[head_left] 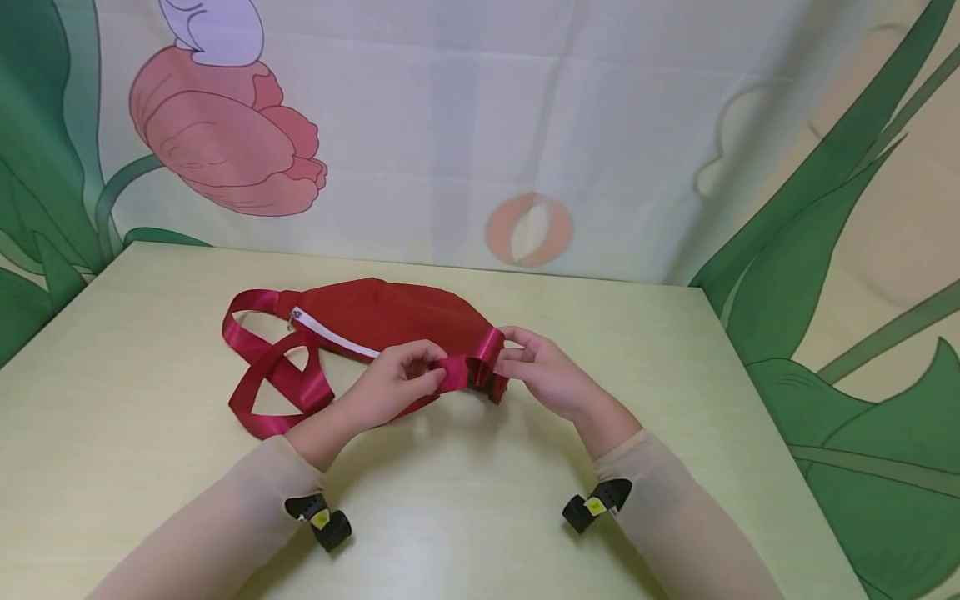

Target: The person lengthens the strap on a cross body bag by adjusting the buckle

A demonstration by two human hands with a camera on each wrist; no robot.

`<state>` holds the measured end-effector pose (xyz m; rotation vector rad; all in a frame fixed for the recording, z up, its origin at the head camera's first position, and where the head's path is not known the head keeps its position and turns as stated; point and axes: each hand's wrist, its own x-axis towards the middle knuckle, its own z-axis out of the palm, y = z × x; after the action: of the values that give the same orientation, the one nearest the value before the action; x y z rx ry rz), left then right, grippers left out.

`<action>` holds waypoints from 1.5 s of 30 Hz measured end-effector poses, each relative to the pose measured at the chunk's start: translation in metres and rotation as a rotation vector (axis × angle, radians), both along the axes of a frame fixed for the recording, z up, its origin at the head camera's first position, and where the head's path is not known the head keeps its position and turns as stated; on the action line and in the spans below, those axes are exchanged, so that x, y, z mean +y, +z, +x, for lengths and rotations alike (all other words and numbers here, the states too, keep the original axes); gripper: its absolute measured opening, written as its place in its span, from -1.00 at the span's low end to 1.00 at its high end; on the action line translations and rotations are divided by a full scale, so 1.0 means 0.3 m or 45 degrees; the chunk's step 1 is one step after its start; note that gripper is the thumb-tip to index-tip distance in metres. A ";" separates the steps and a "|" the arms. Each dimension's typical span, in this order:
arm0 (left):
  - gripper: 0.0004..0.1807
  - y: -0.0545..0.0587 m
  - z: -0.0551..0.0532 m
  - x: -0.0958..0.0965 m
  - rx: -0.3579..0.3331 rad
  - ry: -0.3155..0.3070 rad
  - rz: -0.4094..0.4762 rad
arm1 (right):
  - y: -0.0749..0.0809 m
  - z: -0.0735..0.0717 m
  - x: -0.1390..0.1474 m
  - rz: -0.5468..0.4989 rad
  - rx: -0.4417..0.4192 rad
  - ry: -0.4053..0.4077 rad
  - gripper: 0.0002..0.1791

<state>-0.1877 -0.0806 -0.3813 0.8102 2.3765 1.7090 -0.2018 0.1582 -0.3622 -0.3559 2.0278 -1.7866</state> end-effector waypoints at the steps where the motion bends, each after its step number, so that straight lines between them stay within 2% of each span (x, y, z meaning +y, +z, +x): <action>1: -0.89 0.000 -0.001 -0.005 -0.008 0.015 0.011 | -0.001 -0.001 0.002 0.005 0.000 -0.004 -0.56; 7: -0.82 0.007 -0.003 -0.023 0.000 0.033 0.003 | -0.013 -0.008 0.013 -0.011 0.000 -0.004 -0.60; 14: -0.83 0.005 -0.002 -0.055 0.019 0.068 -0.022 | -0.022 -0.009 0.030 -0.090 0.004 -0.015 -0.60; 21: -0.80 0.020 0.006 -0.077 0.040 0.065 -0.055 | -0.016 -0.003 0.036 -0.050 0.013 -0.023 -0.61; 30: -0.80 0.029 0.006 -0.113 0.066 0.091 -0.095 | -0.015 -0.003 0.046 -0.079 0.003 -0.037 -0.64; 38: -0.78 0.035 0.006 -0.145 0.037 0.131 -0.144 | -0.018 -0.003 0.050 -0.102 -0.004 -0.028 -0.63; 45: -0.80 0.046 0.007 -0.184 0.042 0.171 -0.177 | -0.018 -0.003 0.055 -0.053 0.004 -0.029 -0.60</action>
<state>-0.1858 -0.1358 -0.3676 0.6772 2.5917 1.5646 -0.2026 0.1748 -0.3676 -0.3496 2.0068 -1.8457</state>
